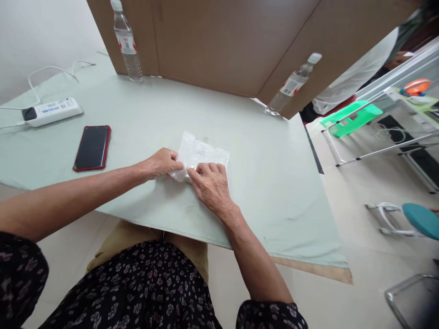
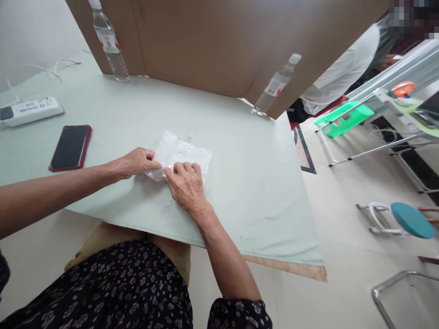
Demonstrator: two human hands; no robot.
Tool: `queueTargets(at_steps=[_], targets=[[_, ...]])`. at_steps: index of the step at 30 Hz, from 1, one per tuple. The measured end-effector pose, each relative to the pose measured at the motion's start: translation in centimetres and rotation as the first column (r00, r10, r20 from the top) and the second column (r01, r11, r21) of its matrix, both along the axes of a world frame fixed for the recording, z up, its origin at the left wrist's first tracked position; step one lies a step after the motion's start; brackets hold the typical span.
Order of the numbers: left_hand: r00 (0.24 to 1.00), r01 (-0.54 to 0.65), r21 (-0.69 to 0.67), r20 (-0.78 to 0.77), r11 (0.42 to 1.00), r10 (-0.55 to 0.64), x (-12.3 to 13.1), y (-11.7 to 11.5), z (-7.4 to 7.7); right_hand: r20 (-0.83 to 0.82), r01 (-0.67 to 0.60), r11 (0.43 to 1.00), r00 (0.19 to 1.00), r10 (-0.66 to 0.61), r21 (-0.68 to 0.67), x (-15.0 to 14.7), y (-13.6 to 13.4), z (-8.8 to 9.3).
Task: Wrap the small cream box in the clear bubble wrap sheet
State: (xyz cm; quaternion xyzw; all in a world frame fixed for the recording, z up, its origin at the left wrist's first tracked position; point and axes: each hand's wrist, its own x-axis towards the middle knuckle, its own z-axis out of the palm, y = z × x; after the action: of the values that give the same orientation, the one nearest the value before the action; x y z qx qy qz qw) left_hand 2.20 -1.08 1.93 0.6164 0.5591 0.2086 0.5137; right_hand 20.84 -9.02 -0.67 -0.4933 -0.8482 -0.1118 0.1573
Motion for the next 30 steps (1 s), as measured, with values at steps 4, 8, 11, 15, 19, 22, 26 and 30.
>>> queueTargets(at_steps=[4, 8, 11, 15, 19, 22, 26, 30], targets=[[0.987, -0.077, -0.166, 0.126, 0.983, 0.099, 1.5, -0.3, 0.4, 0.009, 0.003, 1.000, 1.000, -0.003, 0.012, 0.0, 0.1, -0.1], [0.976, -0.092, -0.263, 0.168, 0.960, 0.139, 2.1, -0.2, 0.5, 0.004, -0.010, 1.000, 1.000, 0.011, -0.002, -0.1, 0.0, 0.1], [0.971, -0.071, -0.279, 0.199, 0.958, 0.130, 2.0, -0.3, 0.9, -0.057, -0.012, 0.999, 0.998, 0.010, -0.034, 0.0, -0.1, 0.3], [0.973, 0.032, -0.273, 0.230, 0.962, 0.033, 1.6, -0.6, 1.7, -0.199, -0.030, 0.997, 0.980, 0.014, -0.074, 0.4, -0.2, 0.5], [0.974, 0.219, 0.092, 0.044, 0.971, -0.224, 1.6, -1.3, 0.8, -0.356, -0.053, 0.994, 0.934, 0.015, -0.097, 1.0, 0.0, 0.4], [0.950, 0.310, 0.579, -0.224, 0.754, -0.219, 1.9, -2.1, -1.3, -0.471, -0.078, 0.991, 0.882, 0.016, -0.111, 1.5, 0.3, 0.2], [0.945, 0.324, 0.815, -0.300, 0.480, -0.130, 2.2, -2.9, -3.7, -0.614, -0.096, 0.984, 0.789, -0.016, -0.149, 2.9, 0.3, 1.0], [0.957, 0.288, 0.841, -0.265, 0.459, -0.115, 2.3, -3.5, -4.2, -0.689, 0.150, 0.958, 0.668, -0.281, -0.246, 5.5, -1.2, 2.5]])
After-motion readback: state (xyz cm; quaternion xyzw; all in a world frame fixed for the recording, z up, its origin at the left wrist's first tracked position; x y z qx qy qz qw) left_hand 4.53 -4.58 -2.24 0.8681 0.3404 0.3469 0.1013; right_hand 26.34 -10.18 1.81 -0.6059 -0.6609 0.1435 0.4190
